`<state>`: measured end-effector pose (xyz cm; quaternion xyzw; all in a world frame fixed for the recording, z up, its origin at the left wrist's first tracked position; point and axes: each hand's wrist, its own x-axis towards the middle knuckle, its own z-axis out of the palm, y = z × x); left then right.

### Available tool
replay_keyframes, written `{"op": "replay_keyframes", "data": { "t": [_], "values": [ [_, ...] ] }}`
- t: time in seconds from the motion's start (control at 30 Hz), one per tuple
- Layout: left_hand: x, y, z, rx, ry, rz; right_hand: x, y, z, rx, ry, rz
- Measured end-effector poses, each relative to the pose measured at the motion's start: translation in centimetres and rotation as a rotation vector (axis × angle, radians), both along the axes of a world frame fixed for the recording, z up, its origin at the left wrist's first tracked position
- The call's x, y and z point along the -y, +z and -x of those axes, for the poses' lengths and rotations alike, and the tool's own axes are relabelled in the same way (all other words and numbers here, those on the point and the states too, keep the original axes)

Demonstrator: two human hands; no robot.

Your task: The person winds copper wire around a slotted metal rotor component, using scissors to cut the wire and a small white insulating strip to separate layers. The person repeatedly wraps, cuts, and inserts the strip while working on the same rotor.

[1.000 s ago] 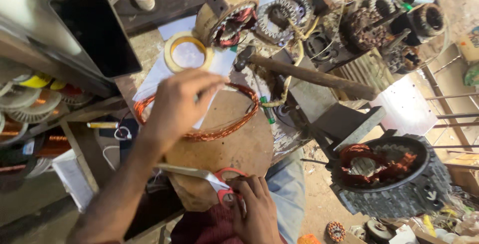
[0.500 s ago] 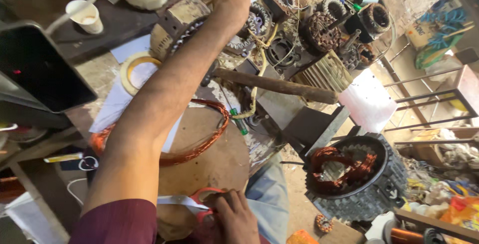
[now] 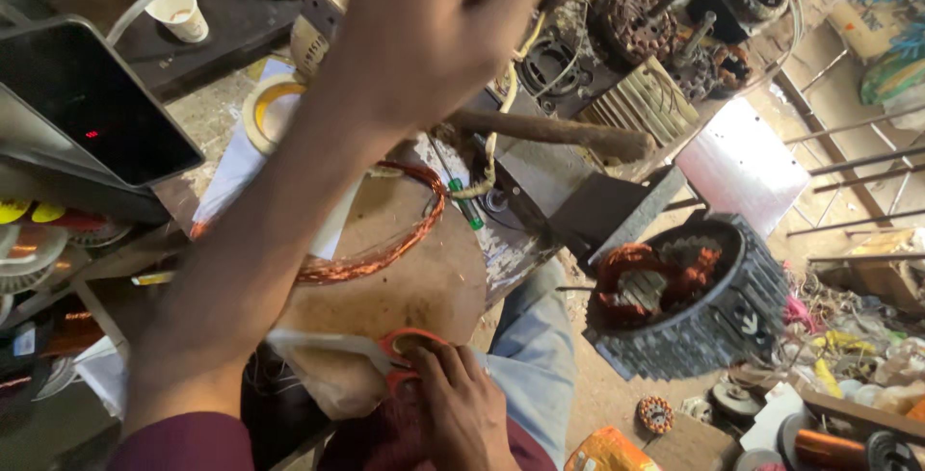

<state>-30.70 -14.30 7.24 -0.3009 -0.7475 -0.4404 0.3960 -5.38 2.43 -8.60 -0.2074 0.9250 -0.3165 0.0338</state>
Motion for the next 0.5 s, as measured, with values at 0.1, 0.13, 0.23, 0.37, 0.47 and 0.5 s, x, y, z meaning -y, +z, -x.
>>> {"op": "replay_keyframes", "data": {
  "t": [0.1, 0.13, 0.23, 0.37, 0.47, 0.5],
  "values": [
    [2.8, -1.5, -7.6, 0.242, -0.002, -0.138, -1.5, -1.0, -1.6, 0.062, 0.003, -0.104],
    [3.7, -2.3, -9.9, 0.379, 0.020, -0.207, -2.3, -1.3, -2.2, 0.102, 0.008, -0.141],
    [5.3, -5.4, -16.4, 0.619, 0.020, -0.679, -5.3, -1.9, -3.6, 0.254, 0.040, -0.151],
    [5.5, -11.3, -22.5, 0.733, 0.084, -0.781, -8.8, -2.8, -3.7, 0.514, 0.118, 0.014],
    [5.0, -15.4, -26.1, 0.953, 0.245, -0.782, -9.6, -2.8, -3.8, 0.758, 0.111, -0.080],
    [4.8, -16.3, -26.7, 1.017, 0.278, -0.752, -9.4, -2.5, -3.7, 0.837, 0.098, -0.133]
  ]
}}
